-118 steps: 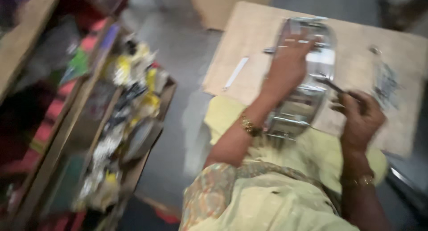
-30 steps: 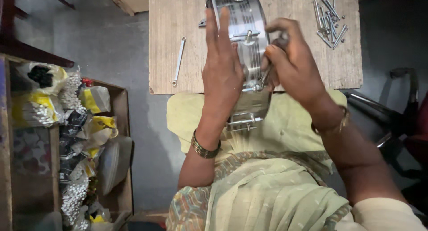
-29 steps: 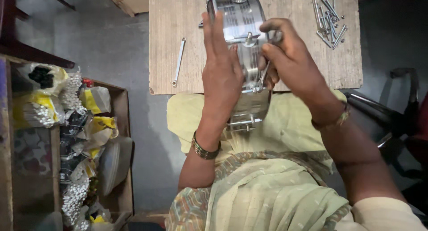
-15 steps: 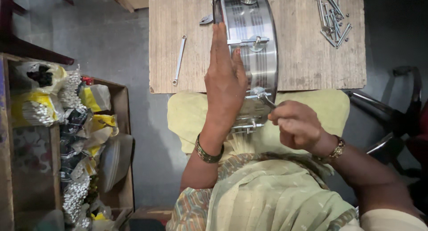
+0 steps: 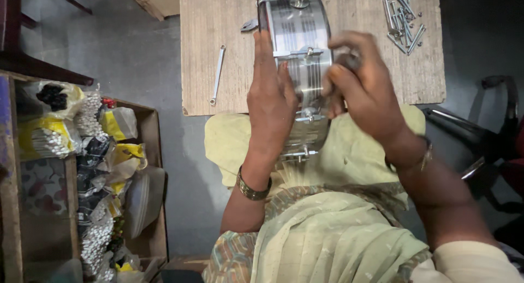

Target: The person assembles a drum by placing its hardware and shell onto a workbench, then tightens the metal rim using a wrench and a screwdriver.

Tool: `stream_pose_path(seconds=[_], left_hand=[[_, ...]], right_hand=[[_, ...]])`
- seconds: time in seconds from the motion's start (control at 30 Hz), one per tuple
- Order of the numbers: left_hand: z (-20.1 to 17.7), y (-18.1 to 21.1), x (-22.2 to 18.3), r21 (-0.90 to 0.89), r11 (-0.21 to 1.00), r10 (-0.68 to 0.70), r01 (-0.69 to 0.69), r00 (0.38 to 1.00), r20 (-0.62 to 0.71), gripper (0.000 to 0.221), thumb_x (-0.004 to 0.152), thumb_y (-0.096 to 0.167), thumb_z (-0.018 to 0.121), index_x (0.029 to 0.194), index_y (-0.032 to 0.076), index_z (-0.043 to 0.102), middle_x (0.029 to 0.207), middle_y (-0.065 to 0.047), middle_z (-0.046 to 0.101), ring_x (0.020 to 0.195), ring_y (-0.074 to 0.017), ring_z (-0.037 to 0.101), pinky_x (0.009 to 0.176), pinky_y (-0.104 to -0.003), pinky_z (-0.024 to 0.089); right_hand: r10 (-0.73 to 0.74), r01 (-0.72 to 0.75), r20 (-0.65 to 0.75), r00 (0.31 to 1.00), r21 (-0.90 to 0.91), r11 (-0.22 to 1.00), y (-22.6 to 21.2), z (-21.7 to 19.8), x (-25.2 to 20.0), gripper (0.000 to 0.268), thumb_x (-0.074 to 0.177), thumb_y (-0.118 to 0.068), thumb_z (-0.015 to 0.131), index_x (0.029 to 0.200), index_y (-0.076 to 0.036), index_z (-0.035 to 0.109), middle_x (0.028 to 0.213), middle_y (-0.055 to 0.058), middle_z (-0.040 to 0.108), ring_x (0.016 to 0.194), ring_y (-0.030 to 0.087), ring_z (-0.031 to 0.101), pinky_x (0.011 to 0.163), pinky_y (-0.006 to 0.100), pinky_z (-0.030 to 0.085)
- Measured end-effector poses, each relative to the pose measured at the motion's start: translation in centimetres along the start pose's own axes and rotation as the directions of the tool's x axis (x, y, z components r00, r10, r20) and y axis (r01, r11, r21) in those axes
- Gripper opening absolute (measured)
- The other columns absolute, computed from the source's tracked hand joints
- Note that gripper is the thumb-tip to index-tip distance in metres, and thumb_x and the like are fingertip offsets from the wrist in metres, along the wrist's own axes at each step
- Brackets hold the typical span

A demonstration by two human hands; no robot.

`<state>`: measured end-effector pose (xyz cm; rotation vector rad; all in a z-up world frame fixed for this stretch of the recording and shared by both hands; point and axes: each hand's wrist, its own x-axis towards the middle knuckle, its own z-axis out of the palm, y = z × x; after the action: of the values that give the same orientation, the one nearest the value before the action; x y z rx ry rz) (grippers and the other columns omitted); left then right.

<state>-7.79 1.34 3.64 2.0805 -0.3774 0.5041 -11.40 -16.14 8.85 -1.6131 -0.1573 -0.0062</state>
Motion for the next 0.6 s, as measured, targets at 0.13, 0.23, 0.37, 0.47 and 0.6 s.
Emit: stream_pose_path(seconds=[0.13, 0.23, 0.37, 0.47, 0.6], left_hand=[[0.0, -0.2, 0.0, 0.005, 1.0, -0.009, 0.009, 1.0, 0.0, 0.057, 0.111, 0.007, 0.051, 0.164, 0.005, 0.028, 0.167, -0.025, 0.036, 0.143, -0.0416, 0.051, 0.11, -0.042, 0.057], [0.0, 0.0, 0.0, -0.001, 0.999, -0.045, 0.045, 0.999, 0.013, 0.056, 0.113, 0.008, 0.051, 0.163, 0.004, 0.028, 0.167, -0.026, 0.037, 0.147, -0.0428, 0.052, 0.109, -0.042, 0.058], [0.1, 0.3, 0.1, -0.015, 0.999, -0.033, 0.033, 0.999, 0.012, 0.055, 0.115, 0.009, 0.05, 0.165, 0.005, 0.027, 0.165, -0.026, 0.035, 0.146, -0.0423, 0.05, 0.11, -0.041, 0.058], [0.1, 0.4, -0.1, -0.004, 0.999, -0.036, 0.036, 0.999, 0.019, 0.055, 0.114, 0.008, 0.05, 0.164, 0.004, 0.027, 0.166, -0.026, 0.035, 0.146, -0.0425, 0.051, 0.107, -0.04, 0.058], [0.1, 0.7, -0.4, 0.003, 1.0, -0.02, 0.02, 1.0, 0.013, 0.056, 0.113, 0.007, 0.05, 0.164, 0.004, 0.027, 0.166, -0.027, 0.035, 0.147, -0.0425, 0.051, 0.108, -0.04, 0.058]], right_hand=[[-0.534, 0.528, 0.035, 0.845, -0.213, 0.822, 2.1, 0.3, -4.8, 0.032, 0.107, 0.011, 0.047, 0.131, -0.007, 0.036, 0.09, 0.01, 0.066, 0.058, 0.009, 0.052, 0.044, 0.02, 0.046], [-0.632, 0.654, 0.184, 0.753, -0.324, 0.684, 4.3, 0.5, -5.9, 0.036, 0.099, 0.013, 0.048, 0.128, -0.007, 0.04, 0.089, 0.014, 0.065, 0.061, 0.016, 0.057, 0.05, 0.028, 0.051], [-0.656, 0.689, 0.236, 0.716, -0.384, 0.614, 5.8, 0.6, -5.7, 0.04, 0.099, 0.013, 0.047, 0.131, -0.011, 0.04, 0.091, 0.015, 0.065, 0.066, 0.018, 0.06, 0.055, 0.031, 0.052], [-0.472, 0.465, 0.045, 0.881, -0.269, 0.843, 5.0, 1.0, -5.3, 0.038, 0.108, 0.01, 0.048, 0.137, -0.013, 0.039, 0.094, 0.012, 0.062, 0.062, 0.012, 0.057, 0.053, 0.025, 0.049], [0.039, -0.041, -0.061, 0.997, -0.03, 0.999, 2.3, 0.6, -1.7, 0.038, 0.11, 0.002, 0.045, 0.146, -0.007, 0.036, 0.085, 0.006, 0.06, 0.056, 0.011, 0.053, 0.05, 0.024, 0.046]])
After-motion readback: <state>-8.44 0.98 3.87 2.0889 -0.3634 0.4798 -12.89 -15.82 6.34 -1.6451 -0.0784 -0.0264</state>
